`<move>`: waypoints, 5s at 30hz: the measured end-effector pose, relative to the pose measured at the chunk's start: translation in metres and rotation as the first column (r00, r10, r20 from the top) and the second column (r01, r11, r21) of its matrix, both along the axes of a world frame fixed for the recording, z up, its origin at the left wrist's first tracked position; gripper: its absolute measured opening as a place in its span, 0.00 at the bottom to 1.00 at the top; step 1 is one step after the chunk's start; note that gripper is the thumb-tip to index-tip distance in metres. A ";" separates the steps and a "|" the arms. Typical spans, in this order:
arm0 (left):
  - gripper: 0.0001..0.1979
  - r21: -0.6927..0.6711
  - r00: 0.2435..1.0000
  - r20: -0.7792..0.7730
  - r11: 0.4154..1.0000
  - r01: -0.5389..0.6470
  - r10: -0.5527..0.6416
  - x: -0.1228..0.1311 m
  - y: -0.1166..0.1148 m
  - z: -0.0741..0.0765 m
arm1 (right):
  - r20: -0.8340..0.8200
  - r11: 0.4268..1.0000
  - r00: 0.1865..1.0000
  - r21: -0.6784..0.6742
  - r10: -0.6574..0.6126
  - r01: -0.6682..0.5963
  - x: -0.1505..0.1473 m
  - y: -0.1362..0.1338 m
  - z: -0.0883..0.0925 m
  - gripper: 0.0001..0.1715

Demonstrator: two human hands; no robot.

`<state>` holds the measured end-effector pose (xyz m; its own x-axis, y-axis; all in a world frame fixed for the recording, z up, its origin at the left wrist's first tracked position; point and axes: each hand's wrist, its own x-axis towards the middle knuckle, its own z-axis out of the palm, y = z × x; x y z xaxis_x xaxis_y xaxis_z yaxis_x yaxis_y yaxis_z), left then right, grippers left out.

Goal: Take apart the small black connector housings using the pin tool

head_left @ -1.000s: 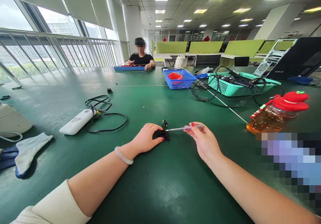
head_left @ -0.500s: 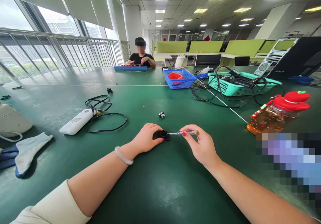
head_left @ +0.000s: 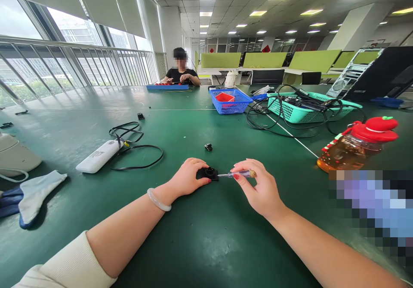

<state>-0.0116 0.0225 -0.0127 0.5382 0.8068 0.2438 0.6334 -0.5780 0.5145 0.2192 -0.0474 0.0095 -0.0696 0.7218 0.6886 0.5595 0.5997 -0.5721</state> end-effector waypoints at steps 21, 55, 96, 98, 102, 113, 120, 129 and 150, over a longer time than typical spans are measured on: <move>0.23 -0.048 1.000 -0.014 0.998 -0.026 0.026 -0.001 0.000 0.002 | 0.232 0.960 0.940 0.066 0.249 -0.271 -0.007 -0.004 0.001 0.03; 0.19 0.129 0.989 0.094 0.984 -0.122 0.110 0.003 -0.011 0.011 | -0.017 0.970 1.000 0.242 0.016 -0.011 0.004 0.005 -0.006 0.06; 0.17 0.104 0.881 -0.160 0.895 -0.434 0.446 -0.011 0.000 0.011 | -0.451 0.852 0.892 -0.460 0.017 -0.249 0.006 0.069 -0.030 0.22; 0.25 0.079 0.889 -0.158 0.903 -0.422 0.429 -0.013 0.001 0.010 | -0.477 0.844 0.879 -0.468 0.010 -0.263 0.007 0.070 -0.030 0.23; 0.30 0.094 0.924 -0.173 0.939 -0.330 0.342 -0.013 0.002 0.009 | -0.461 0.824 0.887 -0.489 0.034 -0.286 0.007 0.069 -0.029 0.23; 0.24 0.129 0.948 -0.112 0.950 -0.284 0.298 -0.011 0.000 0.012 | -0.493 0.830 0.866 -0.447 0.082 -0.333 0.009 0.071 -0.033 0.20; 0.27 0.082 0.964 -0.175 0.979 -0.187 0.199 -0.012 -0.001 0.008 | -0.613 0.828 0.789 -0.424 0.036 -0.367 0.011 0.072 -0.031 0.19; 0.24 0.087 0.981 -0.194 0.996 -0.007 0.024 -0.008 -0.006 0.010 | -0.680 0.804 0.733 -0.430 0.011 -0.411 0.015 0.074 -0.029 0.21; 0.10 0.058 0.962 -0.272 0.998 0.014 0.002 -0.039 -0.038 0.019 | -0.805 0.795 0.591 -0.389 -0.047 -0.466 0.017 0.082 -0.032 0.27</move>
